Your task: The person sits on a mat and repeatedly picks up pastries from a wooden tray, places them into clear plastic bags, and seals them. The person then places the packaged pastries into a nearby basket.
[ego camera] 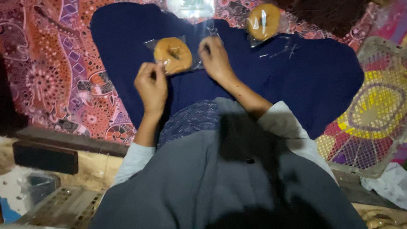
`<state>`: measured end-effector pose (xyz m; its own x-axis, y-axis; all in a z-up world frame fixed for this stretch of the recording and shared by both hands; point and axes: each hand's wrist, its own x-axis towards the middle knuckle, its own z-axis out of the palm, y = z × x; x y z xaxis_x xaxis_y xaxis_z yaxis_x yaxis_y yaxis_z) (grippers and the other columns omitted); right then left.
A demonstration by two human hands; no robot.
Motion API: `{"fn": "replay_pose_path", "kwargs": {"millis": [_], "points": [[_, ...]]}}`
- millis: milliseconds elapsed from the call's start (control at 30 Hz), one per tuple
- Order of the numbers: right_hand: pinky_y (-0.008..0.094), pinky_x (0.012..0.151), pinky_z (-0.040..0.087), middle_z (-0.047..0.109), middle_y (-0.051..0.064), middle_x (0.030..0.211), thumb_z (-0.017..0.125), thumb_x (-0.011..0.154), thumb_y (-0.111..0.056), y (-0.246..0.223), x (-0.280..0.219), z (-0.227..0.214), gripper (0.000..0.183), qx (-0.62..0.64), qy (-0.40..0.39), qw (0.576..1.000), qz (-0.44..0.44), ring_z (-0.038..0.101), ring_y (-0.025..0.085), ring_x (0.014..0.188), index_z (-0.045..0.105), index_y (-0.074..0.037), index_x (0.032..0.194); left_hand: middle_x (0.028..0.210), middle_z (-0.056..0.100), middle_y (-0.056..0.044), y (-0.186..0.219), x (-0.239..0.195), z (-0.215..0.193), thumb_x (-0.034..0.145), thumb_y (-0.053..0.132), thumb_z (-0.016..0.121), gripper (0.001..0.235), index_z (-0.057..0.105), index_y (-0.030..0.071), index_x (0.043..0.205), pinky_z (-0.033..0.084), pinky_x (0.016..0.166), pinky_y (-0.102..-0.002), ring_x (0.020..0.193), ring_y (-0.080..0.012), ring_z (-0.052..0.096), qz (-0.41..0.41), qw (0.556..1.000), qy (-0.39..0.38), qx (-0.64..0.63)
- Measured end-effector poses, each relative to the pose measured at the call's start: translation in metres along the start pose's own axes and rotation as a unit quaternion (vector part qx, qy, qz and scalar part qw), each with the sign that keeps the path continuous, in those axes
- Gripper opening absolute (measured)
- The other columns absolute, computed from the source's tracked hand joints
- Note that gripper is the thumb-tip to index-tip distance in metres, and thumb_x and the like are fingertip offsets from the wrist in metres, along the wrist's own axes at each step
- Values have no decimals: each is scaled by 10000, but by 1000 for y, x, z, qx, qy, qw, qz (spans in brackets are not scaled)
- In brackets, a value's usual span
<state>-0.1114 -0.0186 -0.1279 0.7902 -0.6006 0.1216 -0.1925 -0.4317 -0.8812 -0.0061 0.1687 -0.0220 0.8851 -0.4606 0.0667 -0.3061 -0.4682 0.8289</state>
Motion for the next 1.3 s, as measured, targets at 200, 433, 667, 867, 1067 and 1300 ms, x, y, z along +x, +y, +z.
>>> {"fn": "replay_pose_path", "kwargs": {"millis": [200, 433, 667, 867, 1067, 1300], "points": [[329, 892, 546, 720, 117, 1187, 698, 1013, -301, 20, 11, -6, 416, 208, -109, 947, 221, 681, 183, 1018, 619, 8, 1279, 893, 667, -121, 2, -5, 29, 977, 40, 660, 140, 659, -28, 855, 508, 745, -325, 821, -211, 650, 61, 993, -64, -78], [322, 946, 607, 805, 111, 1156, 691, 1061, -376, 80, 56, -153, 387, 48, -86, 979, 178, 786, 191, 1068, 694, -33, 1241, 1044, 609, -9, -19, 13, 183, 1096, 279, 620, 227, 556, 69, 1156, 512, 851, -307, 1001, -157, 678, -118, 906, -160, -373], [500, 939, 511, 691, 260, 1148, 824, 913, -501, 107, 73, -186, 603, -181, -86, 975, 93, 652, 429, 1091, 677, -31, 1261, 985, 691, -43, -26, 17, 339, 946, 543, 500, 521, 564, 128, 1255, 501, 667, -333, 796, -164, 646, -358, 800, -256, -409], [472, 1029, 446, 640, 252, 1322, 621, 955, -644, 158, 88, -178, 698, -126, -161, 969, 136, 577, 415, 1236, 629, -65, 1345, 1199, 684, -141, -52, 6, 362, 1046, 427, 531, 545, 610, -21, 1346, 513, 883, -407, 1033, -262, 649, -315, 796, -224, -466], [383, 985, 528, 716, 164, 1287, 357, 983, -701, 164, 55, -198, 763, 27, -128, 971, 201, 695, 291, 1179, 661, -112, 1361, 1533, 503, -132, -12, -3, 327, 1081, 409, 489, 558, 498, 39, 1499, 398, 1221, -443, 1449, -290, 460, -221, 769, -290, -525], [376, 1174, 508, 595, 141, 1474, 768, 1047, -308, 36, -87, -346, 680, 258, -88, 943, 192, 593, 224, 1373, 433, 20, 1539, 1544, 505, -178, 120, -59, 288, 1178, 416, 425, 547, 434, 23, 1558, 372, 1265, -414, 1461, -297, 491, 76, 836, -458, -291]]}}
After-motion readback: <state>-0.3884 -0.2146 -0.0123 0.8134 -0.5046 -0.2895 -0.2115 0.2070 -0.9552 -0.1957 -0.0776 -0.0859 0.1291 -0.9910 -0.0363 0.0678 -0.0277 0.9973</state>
